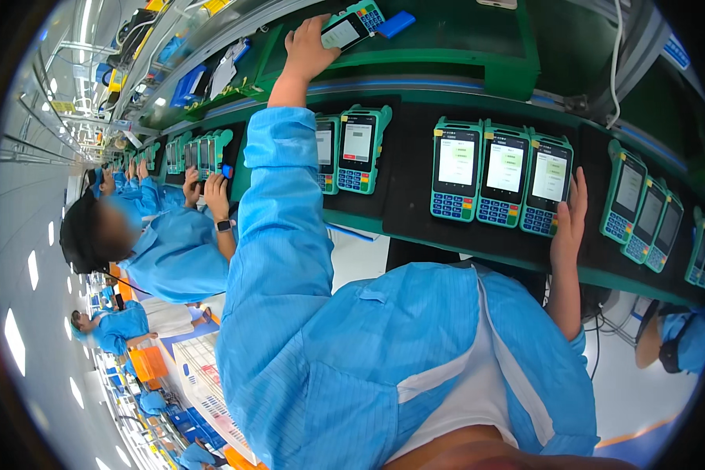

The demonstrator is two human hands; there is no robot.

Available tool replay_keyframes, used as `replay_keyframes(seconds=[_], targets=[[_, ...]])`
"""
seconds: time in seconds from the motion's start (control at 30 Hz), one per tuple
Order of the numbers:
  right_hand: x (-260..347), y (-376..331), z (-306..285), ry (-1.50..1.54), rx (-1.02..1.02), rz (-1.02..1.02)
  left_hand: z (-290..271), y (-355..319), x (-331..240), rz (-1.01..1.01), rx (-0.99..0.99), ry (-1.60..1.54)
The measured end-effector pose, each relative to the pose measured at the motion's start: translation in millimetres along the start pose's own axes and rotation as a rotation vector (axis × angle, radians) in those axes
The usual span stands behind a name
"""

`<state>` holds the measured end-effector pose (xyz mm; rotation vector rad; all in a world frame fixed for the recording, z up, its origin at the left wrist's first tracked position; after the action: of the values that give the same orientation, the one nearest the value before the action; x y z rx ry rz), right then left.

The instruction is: Testing and configuring POS terminals on an assembly line.

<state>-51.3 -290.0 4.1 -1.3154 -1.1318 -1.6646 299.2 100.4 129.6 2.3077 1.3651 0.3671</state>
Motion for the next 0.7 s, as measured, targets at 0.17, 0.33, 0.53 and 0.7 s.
replay_keyframes(seconds=[0.17,0.33,0.53,0.7], targets=[[2,-1,0,-0.038,-0.011,-0.003,-1,-9,14,0.051,0.013,-0.07],[2,-2,1,-0.017,-0.018,0.019,-9,-19,12,0.081,-0.131,-0.09],[-5,-1,-1,-0.07,-0.05,0.009,-35,-101,42,-0.318,-0.122,-0.401],[-9,1,-3,-0.064,-0.068,0.028,-41,-198,45,-0.668,-0.174,-0.221]])
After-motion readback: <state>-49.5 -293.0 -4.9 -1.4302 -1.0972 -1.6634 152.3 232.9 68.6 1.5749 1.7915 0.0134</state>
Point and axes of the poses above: each hand's wrist, its own y-axis towards the middle knuckle, its own z-axis out of the palm, x = y × z, the point moved 3 cm from there along y, towards the middle knuckle, and after that the axes turned 2 degrees about y, right-handed, at the moved point
